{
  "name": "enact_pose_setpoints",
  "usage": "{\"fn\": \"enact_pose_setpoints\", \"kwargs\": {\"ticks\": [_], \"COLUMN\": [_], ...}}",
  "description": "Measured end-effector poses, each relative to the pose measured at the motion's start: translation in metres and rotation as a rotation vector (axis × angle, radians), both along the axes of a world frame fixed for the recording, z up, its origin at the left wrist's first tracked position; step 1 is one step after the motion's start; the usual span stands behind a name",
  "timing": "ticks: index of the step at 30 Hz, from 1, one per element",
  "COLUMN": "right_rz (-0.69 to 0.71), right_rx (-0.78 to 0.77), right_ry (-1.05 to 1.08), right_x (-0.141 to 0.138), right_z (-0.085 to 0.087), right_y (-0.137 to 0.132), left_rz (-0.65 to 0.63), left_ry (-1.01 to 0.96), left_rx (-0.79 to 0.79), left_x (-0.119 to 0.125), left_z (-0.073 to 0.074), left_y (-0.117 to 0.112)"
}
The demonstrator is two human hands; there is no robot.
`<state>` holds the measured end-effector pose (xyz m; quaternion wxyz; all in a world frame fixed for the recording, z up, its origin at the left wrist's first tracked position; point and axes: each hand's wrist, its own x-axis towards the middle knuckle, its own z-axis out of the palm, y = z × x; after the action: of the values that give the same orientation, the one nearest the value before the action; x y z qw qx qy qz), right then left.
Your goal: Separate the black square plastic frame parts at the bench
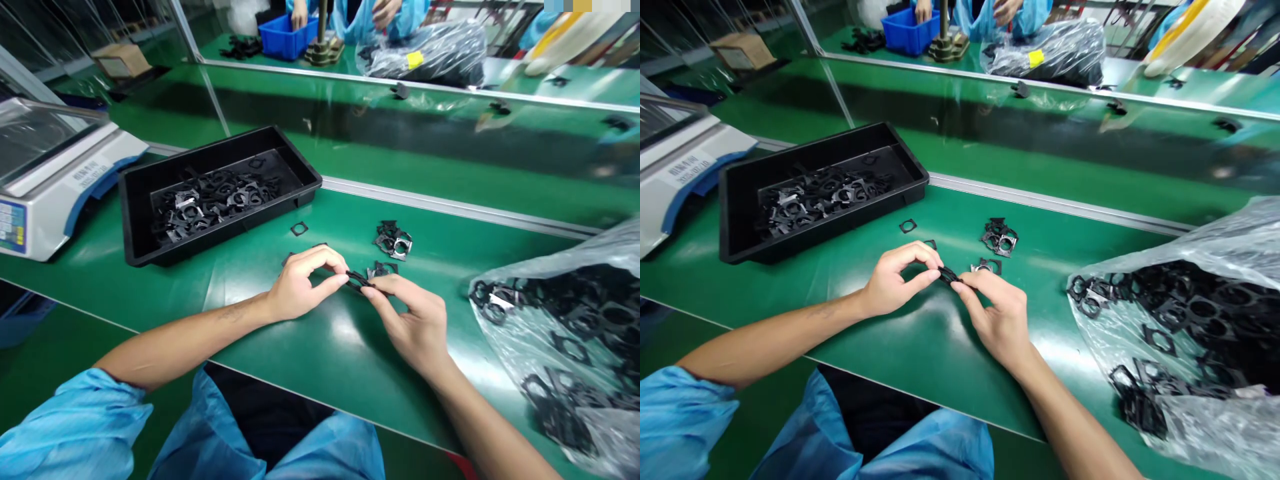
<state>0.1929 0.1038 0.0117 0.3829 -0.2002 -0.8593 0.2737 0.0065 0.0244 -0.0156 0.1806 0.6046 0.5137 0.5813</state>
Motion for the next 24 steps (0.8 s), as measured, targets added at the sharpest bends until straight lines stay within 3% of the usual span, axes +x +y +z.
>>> {"fn": "enact_pose_setpoints", "kwargs": {"ticks": [6, 13, 16, 19, 21, 24], "right_rz": [0.027, -0.009, 0.015, 0.053, 0.074, 0.126], "right_rx": [0.002, -0.171, -0.454, -0.957, -1.209, -1.395], "right_ry": [-0.005, -0.030, -0.032, 0.044, 0.118, 0.126], "right_x": [0.001, 0.005, 0.005, 0.003, 0.001, 0.000], "right_z": [0.000, 0.002, 0.002, -0.001, -0.003, -0.005], "right_y": [0.001, -0.010, -0.019, -0.019, -0.016, -0.012], "left_rz": [-0.064, -0.049, 0.008, 0.045, 0.056, 0.026], "left_ry": [-0.226, -0.101, -0.032, 0.031, 0.127, 0.278], "left_rx": [-0.136, -0.185, -0.252, -0.238, -0.144, 0.025], "left_x": [0.000, 0.006, 0.007, 0.005, 0.003, 0.003], "left_z": [-0.002, 0.011, 0.009, 0.001, -0.001, 0.002], "left_y": [0.004, -0.008, -0.019, -0.023, -0.023, -0.024]}}
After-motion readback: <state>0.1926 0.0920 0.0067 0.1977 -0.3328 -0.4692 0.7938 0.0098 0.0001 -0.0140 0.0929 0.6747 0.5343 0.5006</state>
